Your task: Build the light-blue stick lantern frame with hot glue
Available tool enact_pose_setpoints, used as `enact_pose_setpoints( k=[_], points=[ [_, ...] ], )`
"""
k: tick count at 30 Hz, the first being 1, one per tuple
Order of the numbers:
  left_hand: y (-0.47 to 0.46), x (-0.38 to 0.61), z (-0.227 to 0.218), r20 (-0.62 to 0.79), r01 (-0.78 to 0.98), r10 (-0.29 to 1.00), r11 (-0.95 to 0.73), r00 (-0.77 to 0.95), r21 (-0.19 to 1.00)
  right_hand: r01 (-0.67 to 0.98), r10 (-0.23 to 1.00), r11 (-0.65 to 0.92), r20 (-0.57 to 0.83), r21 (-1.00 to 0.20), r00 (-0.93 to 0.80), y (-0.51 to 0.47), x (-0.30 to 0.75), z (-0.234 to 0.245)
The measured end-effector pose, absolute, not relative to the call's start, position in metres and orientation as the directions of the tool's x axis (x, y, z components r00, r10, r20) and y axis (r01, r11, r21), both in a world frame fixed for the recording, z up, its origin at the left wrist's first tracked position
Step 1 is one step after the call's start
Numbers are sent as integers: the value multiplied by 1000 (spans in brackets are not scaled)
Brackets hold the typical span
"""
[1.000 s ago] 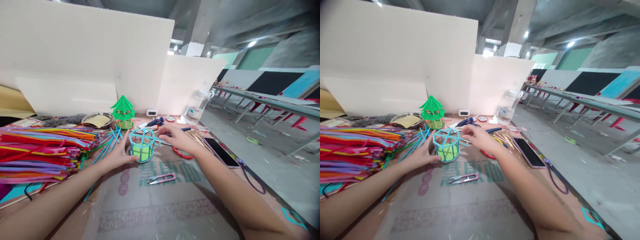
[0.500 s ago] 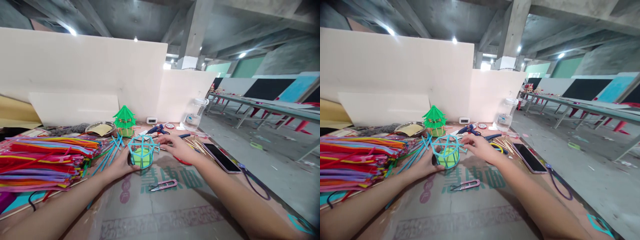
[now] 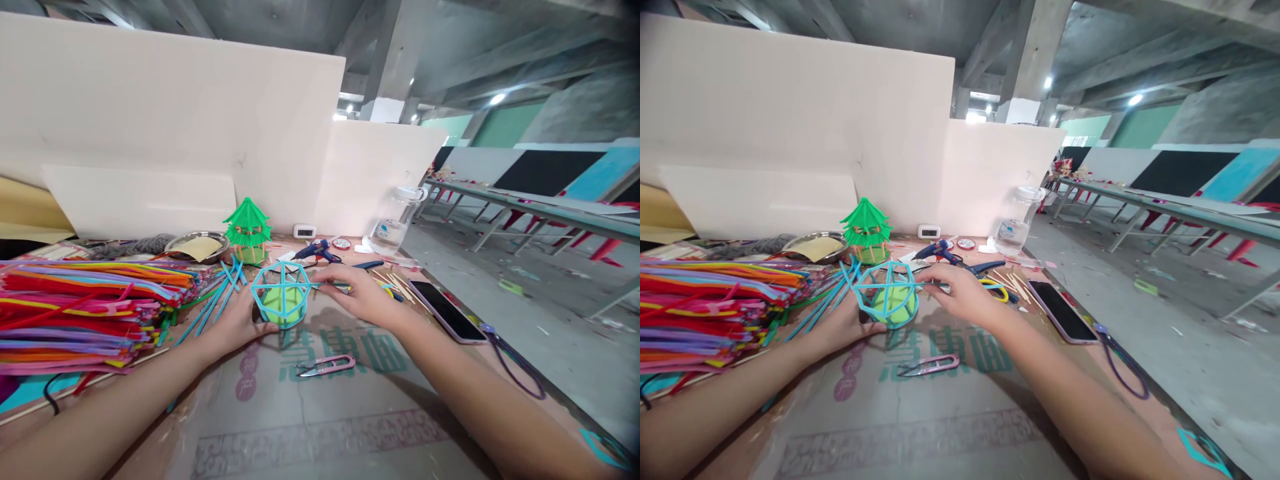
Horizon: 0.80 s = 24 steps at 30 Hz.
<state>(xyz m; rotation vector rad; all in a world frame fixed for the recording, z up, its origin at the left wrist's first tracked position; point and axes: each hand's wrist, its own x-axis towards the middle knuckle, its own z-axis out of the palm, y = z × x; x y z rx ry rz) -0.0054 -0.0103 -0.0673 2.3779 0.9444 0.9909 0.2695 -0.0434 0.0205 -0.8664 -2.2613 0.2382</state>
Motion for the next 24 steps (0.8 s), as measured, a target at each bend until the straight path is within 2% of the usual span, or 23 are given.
enact_pose_setpoints(
  k=[7,12,17,24],
  points=[
    [-12,-4,-63,479,429,706,-702,522,568,528,598,787,611,-321,-519,-43,266,16],
    [-12,-6,-63,452,480,732,-678,510,557,545,548,808,626,-225,-554,-42,264,12],
    [-10,-8,-68,437,493,737,-672,515,552,559,612,767,619,-315,-492,-43,263,10],
    [-14,-8,-64,440,508,735,-676,516,533,557,614,770,601,-311,-512,-43,265,10]
  ],
)
